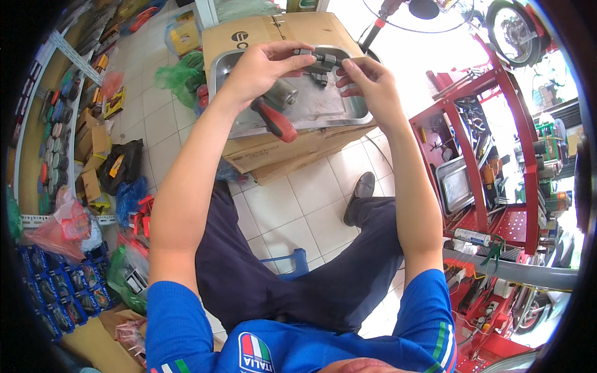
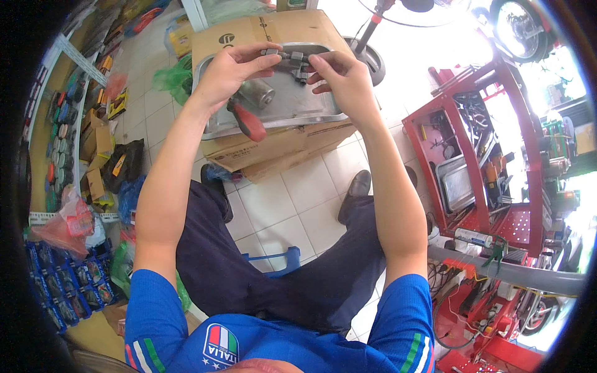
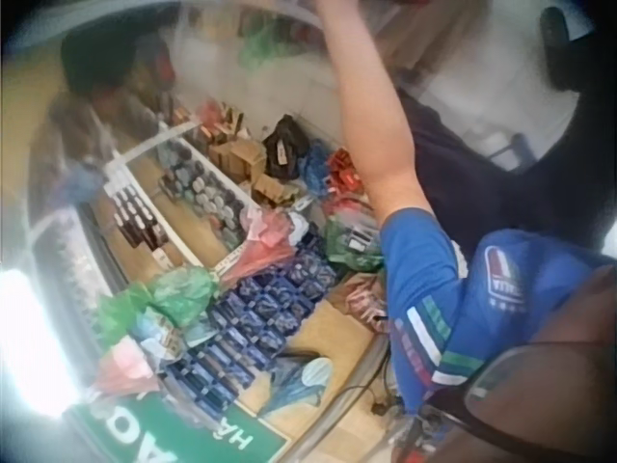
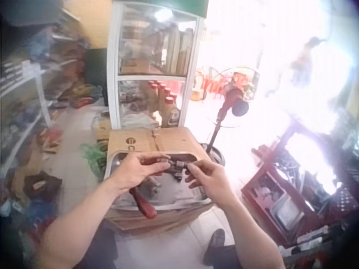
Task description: The person uses a screwdriver to pry and remove components from a small electric motor over a metal tray, then reaches out to touch a floor fan before returning to handle the assembly.
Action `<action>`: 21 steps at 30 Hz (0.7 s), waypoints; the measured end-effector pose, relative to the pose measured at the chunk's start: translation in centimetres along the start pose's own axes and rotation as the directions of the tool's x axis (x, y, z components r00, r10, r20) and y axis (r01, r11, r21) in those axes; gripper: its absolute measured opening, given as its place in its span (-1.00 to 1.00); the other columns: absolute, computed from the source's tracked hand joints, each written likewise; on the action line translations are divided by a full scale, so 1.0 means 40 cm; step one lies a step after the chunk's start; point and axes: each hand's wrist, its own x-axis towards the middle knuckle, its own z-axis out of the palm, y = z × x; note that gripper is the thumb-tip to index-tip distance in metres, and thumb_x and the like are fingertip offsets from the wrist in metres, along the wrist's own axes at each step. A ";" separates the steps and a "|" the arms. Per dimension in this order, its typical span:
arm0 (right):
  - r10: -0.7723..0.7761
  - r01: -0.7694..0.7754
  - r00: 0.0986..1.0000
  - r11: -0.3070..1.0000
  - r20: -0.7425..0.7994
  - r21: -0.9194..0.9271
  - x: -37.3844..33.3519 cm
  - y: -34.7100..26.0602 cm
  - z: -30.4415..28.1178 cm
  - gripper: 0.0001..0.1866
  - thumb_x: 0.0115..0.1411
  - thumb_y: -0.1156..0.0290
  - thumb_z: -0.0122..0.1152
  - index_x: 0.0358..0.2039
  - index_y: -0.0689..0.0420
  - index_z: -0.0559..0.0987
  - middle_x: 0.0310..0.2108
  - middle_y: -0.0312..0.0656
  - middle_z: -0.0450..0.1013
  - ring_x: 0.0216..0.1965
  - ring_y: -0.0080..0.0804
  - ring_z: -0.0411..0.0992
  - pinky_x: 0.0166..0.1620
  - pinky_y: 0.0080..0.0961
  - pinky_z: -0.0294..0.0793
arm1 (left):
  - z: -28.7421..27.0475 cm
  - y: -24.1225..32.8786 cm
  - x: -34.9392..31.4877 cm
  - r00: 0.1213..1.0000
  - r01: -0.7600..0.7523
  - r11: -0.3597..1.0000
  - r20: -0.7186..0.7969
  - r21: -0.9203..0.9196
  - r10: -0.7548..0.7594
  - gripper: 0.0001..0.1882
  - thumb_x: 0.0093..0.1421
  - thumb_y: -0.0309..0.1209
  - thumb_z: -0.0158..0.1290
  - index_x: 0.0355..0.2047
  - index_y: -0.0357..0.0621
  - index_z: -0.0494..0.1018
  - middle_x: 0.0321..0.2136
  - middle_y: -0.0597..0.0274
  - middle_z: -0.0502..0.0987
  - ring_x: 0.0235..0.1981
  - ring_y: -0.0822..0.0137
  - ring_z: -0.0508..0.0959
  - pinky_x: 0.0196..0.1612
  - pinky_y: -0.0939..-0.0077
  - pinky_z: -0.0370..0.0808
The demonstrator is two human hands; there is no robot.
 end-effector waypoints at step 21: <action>0.060 -0.058 0.997 0.998 -0.051 0.029 0.008 -0.002 0.013 -0.46 0.42 0.00 0.09 -0.28 0.34 0.59 -0.47 -0.16 0.55 -0.46 -0.45 0.57 -0.38 -0.54 0.61 | 0.000 0.000 -0.006 1.000 0.015 0.999 0.011 0.030 -0.016 -0.63 0.31 -0.31 0.20 0.07 -0.19 0.56 -0.01 0.22 0.61 -0.07 0.40 0.61 0.10 0.49 0.56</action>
